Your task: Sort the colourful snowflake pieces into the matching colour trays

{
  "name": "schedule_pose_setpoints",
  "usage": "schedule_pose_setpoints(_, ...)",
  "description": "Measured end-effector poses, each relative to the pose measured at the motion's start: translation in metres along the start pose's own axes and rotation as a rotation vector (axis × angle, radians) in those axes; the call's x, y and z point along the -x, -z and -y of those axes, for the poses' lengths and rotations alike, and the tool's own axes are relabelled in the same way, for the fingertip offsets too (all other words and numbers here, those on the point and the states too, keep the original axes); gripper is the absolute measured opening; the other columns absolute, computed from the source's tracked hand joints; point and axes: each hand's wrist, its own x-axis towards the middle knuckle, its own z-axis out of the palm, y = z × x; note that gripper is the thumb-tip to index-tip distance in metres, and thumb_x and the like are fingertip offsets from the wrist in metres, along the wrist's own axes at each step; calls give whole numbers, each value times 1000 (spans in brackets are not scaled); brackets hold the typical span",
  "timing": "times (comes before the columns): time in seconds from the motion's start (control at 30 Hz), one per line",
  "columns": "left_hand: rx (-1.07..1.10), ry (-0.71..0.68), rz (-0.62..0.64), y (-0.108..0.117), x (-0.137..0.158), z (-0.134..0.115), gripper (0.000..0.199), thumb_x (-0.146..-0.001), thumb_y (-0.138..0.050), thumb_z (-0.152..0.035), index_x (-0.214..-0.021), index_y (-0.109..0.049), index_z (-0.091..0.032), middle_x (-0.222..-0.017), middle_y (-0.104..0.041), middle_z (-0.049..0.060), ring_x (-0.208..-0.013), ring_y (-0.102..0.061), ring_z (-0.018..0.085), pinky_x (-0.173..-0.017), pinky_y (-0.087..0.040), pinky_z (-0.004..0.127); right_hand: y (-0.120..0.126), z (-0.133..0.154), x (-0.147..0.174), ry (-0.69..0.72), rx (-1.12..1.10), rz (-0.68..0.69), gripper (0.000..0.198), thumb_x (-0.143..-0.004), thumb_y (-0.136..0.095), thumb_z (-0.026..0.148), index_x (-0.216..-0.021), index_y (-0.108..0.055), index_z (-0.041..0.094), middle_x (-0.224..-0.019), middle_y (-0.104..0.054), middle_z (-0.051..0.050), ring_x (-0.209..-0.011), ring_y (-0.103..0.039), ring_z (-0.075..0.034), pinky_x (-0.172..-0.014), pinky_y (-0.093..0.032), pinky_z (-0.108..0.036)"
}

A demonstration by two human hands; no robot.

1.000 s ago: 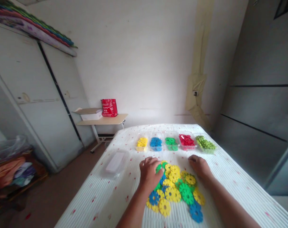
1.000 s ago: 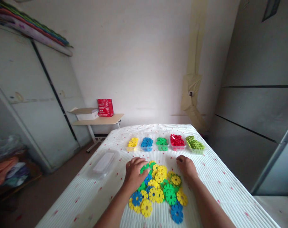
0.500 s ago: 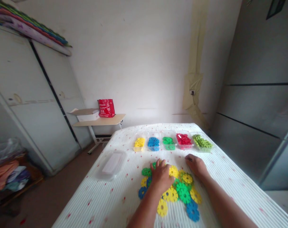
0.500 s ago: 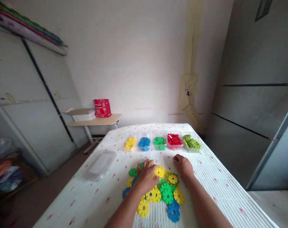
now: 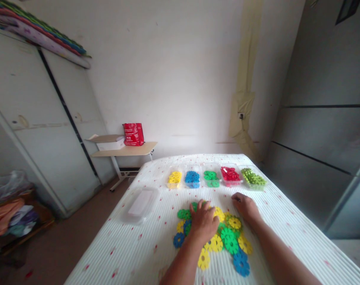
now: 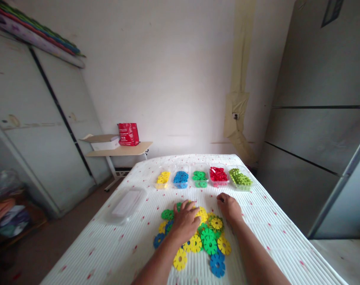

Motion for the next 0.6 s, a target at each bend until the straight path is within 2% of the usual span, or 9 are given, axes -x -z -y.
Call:
schedule_pose_setpoints(0.27,43,31,5,-3,0,-4,28,-74,-51,-21,-100,-61,-26,-127,-52,5,-126,-32,28,-104,-12,58,2,3,2,-4,-7,2,21,-76,-44,20,-82,-64,21,-85,-69,-4,-81,-62,-17,-69,-41,-23)
schedule_pose_setpoints(0.4,157,26,-87,-3,-1,-6,26,-67,-55,-15,-90,-61,-24,-106,-62,5,-114,-44,24,-102,-22,49,1,1,1,10,-10,-1,18,-76,-45,21,-80,-63,22,-83,-69,-2,-79,-62,-17,-68,-41,-22)
schedule_pose_setpoints(0.5,389,54,-126,-1,-3,-4,18,-59,-55,-10,-71,-62,-22,-80,-65,1,-90,-55,20,-86,-38,35,0,0,0,5,-1,-2,18,-76,-46,21,-80,-63,22,-83,-69,-3,-78,-62,-17,-68,-41,-22)
schedule_pose_setpoints(0.6,587,129,-162,6,-9,7,13,-55,-55,-11,-60,-61,-21,-61,-61,-2,-65,-55,15,-64,-41,26,0,-1,-1,12,-1,-1,20,-75,-45,20,-81,-64,21,-84,-69,-4,-79,-62,-17,-68,-40,-22)
